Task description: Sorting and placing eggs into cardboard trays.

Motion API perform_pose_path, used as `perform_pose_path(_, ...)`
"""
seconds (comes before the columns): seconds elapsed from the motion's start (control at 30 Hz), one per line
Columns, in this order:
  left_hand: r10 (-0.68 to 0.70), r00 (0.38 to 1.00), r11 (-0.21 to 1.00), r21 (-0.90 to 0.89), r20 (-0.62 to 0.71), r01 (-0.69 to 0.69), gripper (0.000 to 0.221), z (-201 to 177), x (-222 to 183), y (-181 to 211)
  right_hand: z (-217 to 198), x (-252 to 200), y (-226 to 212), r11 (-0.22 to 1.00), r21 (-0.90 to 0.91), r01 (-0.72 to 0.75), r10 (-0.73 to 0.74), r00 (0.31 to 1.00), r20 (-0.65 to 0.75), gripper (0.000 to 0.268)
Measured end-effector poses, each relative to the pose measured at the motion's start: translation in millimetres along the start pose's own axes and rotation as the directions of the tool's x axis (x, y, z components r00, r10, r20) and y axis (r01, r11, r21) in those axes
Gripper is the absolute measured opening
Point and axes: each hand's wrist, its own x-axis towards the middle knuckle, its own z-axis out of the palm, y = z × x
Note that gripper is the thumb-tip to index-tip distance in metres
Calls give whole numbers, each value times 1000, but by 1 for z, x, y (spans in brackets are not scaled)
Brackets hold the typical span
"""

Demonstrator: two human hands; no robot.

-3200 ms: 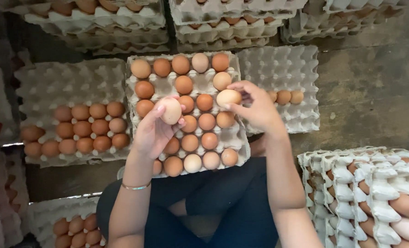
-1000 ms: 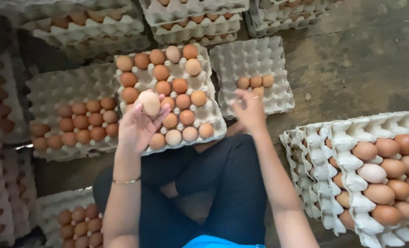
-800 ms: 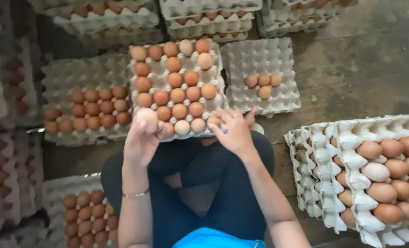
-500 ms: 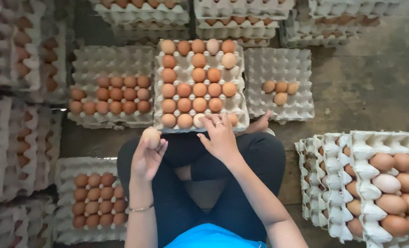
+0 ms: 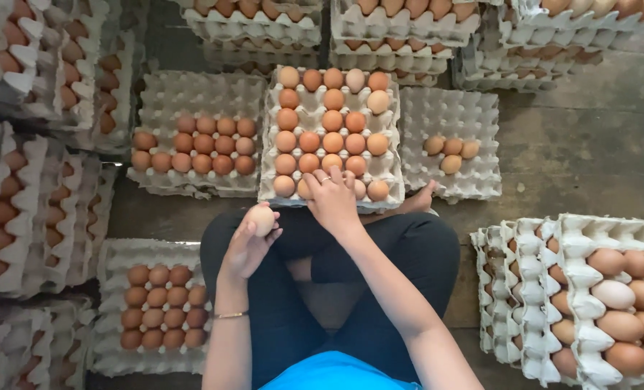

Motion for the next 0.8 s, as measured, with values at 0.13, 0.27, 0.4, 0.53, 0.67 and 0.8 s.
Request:
perform_pose_path(0.13, 1, 1000, 1000, 11, 9, -1, 63, 0, 1, 1, -53, 2, -2, 870, 455, -189, 169, 982, 84, 57)
perform_pose_path(0.27, -20, 998, 999, 29, -52, 22, 66, 6, 1, 3, -30, -23, 15, 260, 911, -321, 408, 891, 198, 64)
perform_pose_path(0.4, -10, 1000, 1000, -12, -12, 9, 63, 6, -1, 2, -40, -41, 36, -595, 804, -14, 329, 908, 260, 64)
perform_pose_path(0.53, -23, 999, 1000, 20, -29, 24, 64, 8, -2, 4, -52, -64, 78, -755, 656, 17, 264, 923, 280, 59)
perform_pose_path(0.67, 5, 1000, 999, -47, 26, -3, 64, -3, 1, -1, -38, -101, 144, -719, 684, 122, 395, 882, 258, 41)
perform_pose_path(0.8, -3, 999, 997, -79, 54, 7, 62, -11, 4, -4, -27, -132, 213, -548, 823, 148, 628, 723, 288, 30)
